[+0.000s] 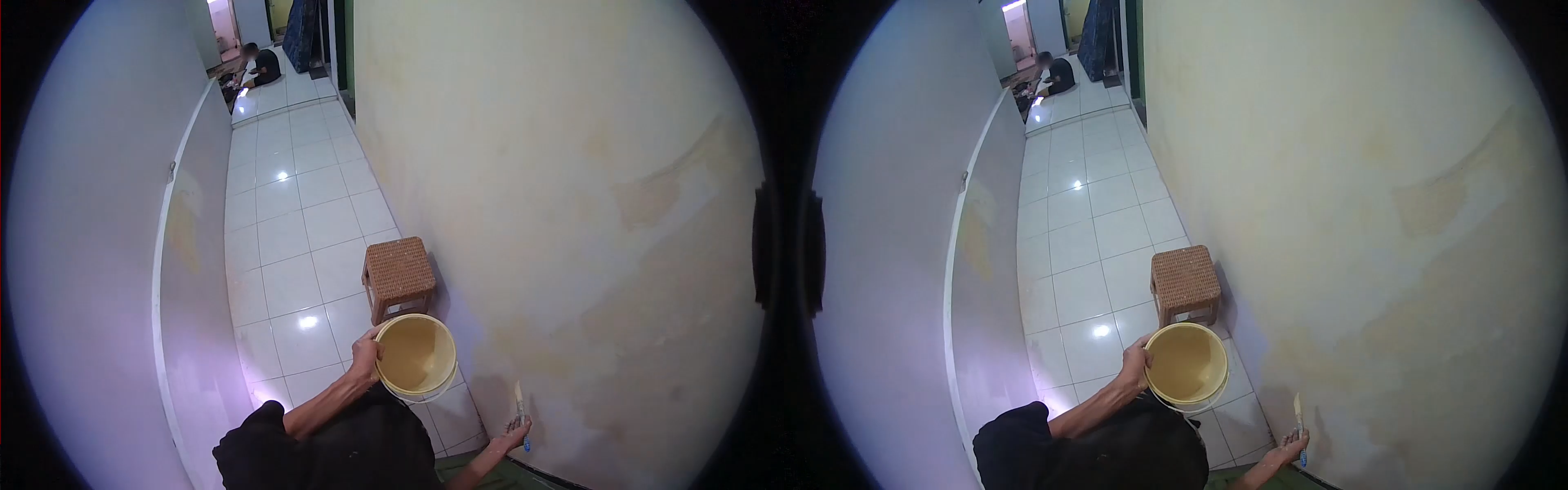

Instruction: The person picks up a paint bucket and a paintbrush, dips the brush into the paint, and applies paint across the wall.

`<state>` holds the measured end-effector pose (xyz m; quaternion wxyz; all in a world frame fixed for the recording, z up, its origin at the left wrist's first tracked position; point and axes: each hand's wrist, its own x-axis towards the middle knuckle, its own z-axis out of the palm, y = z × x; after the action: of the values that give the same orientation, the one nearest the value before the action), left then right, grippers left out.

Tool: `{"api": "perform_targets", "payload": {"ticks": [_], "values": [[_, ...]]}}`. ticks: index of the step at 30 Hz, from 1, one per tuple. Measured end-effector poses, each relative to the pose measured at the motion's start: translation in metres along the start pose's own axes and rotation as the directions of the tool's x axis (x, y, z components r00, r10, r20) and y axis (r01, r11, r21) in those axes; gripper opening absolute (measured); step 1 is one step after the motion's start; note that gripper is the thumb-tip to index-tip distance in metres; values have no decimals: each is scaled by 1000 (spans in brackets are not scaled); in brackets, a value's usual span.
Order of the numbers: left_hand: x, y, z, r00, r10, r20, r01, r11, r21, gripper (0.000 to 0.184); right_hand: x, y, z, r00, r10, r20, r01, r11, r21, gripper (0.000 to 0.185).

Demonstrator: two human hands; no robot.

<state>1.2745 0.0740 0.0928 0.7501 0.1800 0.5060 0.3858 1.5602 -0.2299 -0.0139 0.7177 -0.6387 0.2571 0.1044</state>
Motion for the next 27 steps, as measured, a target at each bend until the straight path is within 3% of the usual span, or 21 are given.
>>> {"api": "perform_targets", "payload": {"ticks": [11, 27], "values": [[8, -9, -7, 1000, 23, -1, -23, 999, -47, 74, 21, 2, -1, 997, 31, -73, -36, 998, -60, 50], [6, -5, -4, 998, 44, -41, -47, 997, -65, 71, 9, -6, 6, 999, 44, -19, -45, 997, -70, 51]]}}
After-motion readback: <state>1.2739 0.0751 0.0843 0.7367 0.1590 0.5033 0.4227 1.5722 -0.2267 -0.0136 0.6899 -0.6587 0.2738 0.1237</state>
